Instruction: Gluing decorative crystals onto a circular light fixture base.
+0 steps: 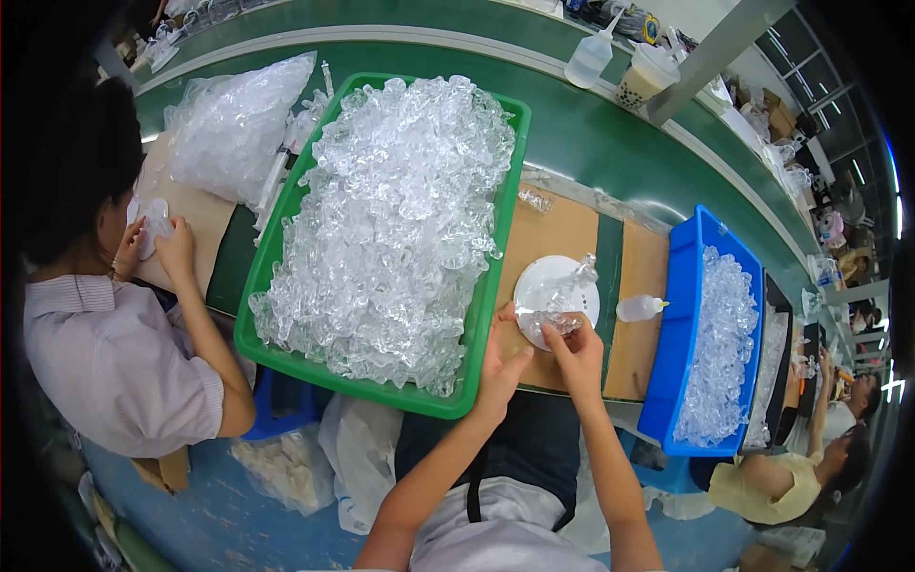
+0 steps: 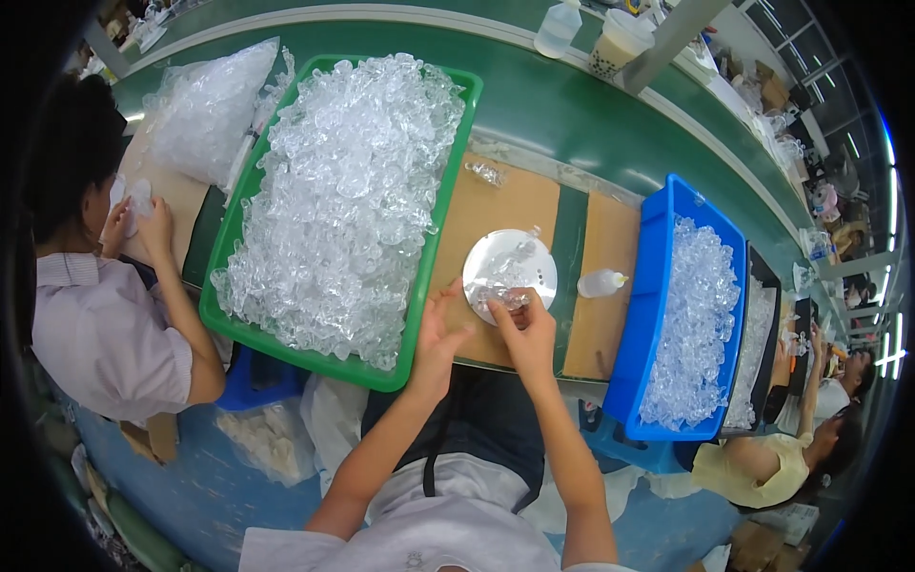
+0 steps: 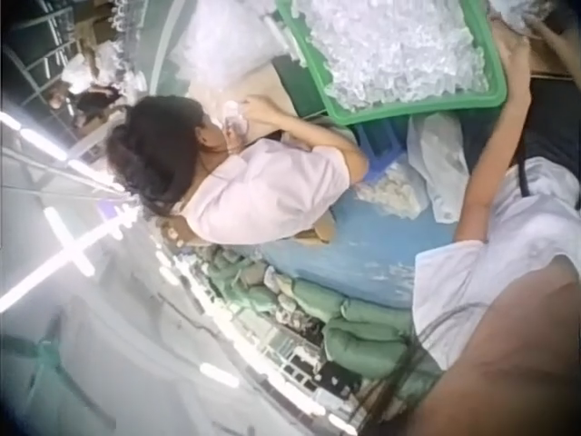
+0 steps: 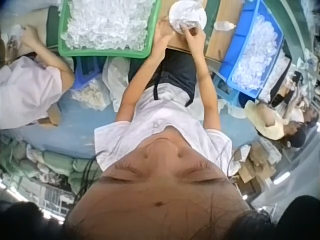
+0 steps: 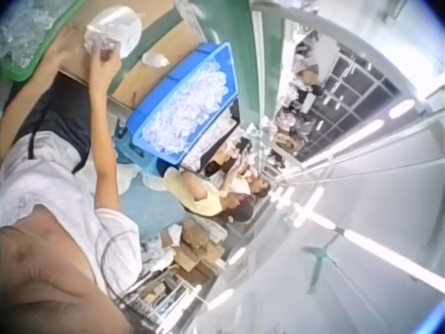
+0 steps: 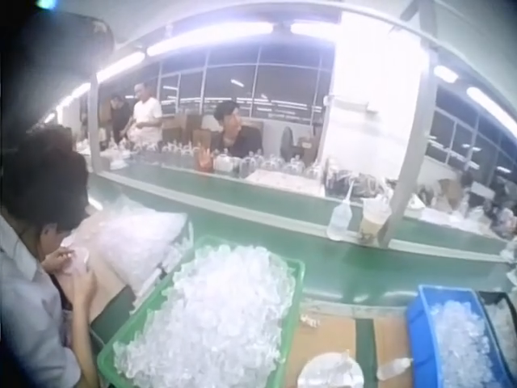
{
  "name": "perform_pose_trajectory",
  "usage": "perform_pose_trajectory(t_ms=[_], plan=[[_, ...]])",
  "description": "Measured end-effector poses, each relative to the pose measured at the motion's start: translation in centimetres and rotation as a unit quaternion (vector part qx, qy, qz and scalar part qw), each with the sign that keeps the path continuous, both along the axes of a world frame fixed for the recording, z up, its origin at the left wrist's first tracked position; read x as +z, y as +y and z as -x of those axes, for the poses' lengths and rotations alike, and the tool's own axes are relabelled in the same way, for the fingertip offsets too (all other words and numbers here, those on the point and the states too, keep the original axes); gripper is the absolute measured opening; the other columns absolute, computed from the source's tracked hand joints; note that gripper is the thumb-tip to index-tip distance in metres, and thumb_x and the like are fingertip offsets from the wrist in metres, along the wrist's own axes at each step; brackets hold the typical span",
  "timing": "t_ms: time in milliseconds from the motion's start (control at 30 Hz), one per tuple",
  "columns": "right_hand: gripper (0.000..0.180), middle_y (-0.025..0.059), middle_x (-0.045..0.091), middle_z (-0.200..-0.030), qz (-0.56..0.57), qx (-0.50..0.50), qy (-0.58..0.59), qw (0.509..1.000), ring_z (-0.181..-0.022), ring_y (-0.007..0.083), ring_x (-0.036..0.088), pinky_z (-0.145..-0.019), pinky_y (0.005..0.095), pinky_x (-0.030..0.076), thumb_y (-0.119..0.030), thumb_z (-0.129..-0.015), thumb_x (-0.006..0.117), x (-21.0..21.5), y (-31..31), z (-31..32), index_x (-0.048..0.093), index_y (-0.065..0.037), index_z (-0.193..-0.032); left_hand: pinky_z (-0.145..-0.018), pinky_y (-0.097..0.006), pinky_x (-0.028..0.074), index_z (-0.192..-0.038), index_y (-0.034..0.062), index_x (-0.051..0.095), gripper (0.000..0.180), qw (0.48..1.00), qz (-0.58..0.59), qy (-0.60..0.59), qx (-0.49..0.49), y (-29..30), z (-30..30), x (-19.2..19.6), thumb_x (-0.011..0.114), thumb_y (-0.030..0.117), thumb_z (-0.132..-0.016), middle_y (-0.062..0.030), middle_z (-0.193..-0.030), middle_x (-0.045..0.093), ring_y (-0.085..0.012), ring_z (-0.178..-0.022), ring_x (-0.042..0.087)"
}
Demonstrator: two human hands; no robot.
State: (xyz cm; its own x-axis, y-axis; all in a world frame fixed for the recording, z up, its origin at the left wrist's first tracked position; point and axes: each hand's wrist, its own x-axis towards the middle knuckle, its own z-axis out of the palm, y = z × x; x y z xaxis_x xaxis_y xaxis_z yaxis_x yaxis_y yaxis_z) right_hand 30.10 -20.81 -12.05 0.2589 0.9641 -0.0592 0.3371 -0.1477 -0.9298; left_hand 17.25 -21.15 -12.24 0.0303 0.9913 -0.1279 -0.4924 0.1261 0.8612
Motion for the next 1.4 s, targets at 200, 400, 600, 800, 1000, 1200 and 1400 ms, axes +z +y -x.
perform_pose_trajectory(t_ms=[200,400,600,800,1000,1200,1400], plan=[[0.022,0.0046,0.062,-0.085,-0.007,-0.042,0.250,0.967,-0.073,0.0098,0.057,-0.066,0.0231,0.046,-0.016,-0.083,0.065,0.8,-0.1,-1.1,0.055,0.000,-0.096,-0.101,-0.031,0.035,-0.120,0.0013,0.041,0.045,0.981,0.111,-0.160,0.013,1.1,-0.8,0.6,0.054,-0.009,-0.078,-0.0144,-0.129,0.044,-0.0218,-0.124,0.041],[0.029,0.0050,0.062,-0.091,0.004,-0.036,0.261,0.965,-0.074,0.0103,0.056,-0.068,0.0238,0.045,-0.018,-0.084,0.066,0.7,-1.1,-1.9,0.055,-0.001,-0.104,-0.092,-0.029,0.044,-0.128,-0.0058,0.042,0.045,0.993,0.069,-0.082,-0.054,0.1,-1.7,-0.1,0.055,-0.005,-0.085,-0.0118,-0.116,0.056,-0.0172,-0.108,0.055],[0.026,0.0046,0.062,-0.086,-0.014,-0.052,0.218,0.975,-0.071,0.0096,0.055,-0.064,0.0238,0.044,-0.011,-0.082,0.067,1.9,-1.7,-1.8,0.056,0.000,-0.103,-0.093,-0.028,0.044,-0.130,-0.0074,0.039,0.043,0.993,0.026,-0.098,-0.062,-0.8,-2.2,0.7,0.049,-0.006,-0.088,-0.0140,-0.122,0.054,-0.0187,-0.112,0.054],[0.025,0.0040,0.063,-0.081,-0.029,-0.034,0.030,0.999,-0.069,0.0089,0.055,-0.062,0.0245,0.046,-0.012,-0.079,0.071,2.7,-1.4,-1.7,0.059,0.003,-0.095,-0.093,-0.029,0.044,-0.127,-0.0089,0.041,0.043,0.994,0.050,-0.091,-0.044,-1.2,-2.2,0.9,0.054,-0.008,-0.086,-0.0149,-0.120,0.056,-0.0184,-0.110,0.054],[0.020,0.0078,0.062,-0.070,-0.070,0.022,-0.122,0.990,-0.058,0.0122,0.056,-0.055,0.0271,0.045,-0.014,-0.077,0.071,3.6,-0.7,-0.4,0.062,0.001,-0.087,-0.091,-0.026,0.044,-0.128,-0.0062,0.042,0.040,0.997,0.044,-0.061,-0.031,-1.1,-2.5,0.0,0.051,-0.004,-0.089,-0.0132,-0.120,0.056,-0.0159,-0.108,0.055],[0.027,0.0148,0.056,-0.062,-0.096,0.025,-0.315,0.944,-0.054,0.0316,0.058,-0.050,0.0372,0.046,-0.023,-0.078,0.069,1.1,2.3,1.4,0.051,-0.003,-0.075,-0.104,-0.038,0.031,-0.137,-0.0076,0.027,0.052,0.968,-0.103,0.227,-0.032,-1.3,-1.2,0.7,0.046,0.000,-0.089,-0.0245,-0.139,0.033,-0.0330,-0.129,0.035],[0.027,0.0145,0.058,-0.080,-0.068,0.093,-0.347,0.931,-0.078,0.0319,0.059,-0.069,0.0406,0.049,-0.015,-0.074,0.066,2.9,1.3,0.0,0.052,-0.004,-0.095,-0.109,-0.053,0.012,-0.138,-0.0100,0.020,0.069,0.797,-0.245,0.534,-0.143,-2.0,0.2,-1.9,0.052,0.025,-0.087,-0.0285,-0.145,0.017,-0.0441,-0.135,0.016]])
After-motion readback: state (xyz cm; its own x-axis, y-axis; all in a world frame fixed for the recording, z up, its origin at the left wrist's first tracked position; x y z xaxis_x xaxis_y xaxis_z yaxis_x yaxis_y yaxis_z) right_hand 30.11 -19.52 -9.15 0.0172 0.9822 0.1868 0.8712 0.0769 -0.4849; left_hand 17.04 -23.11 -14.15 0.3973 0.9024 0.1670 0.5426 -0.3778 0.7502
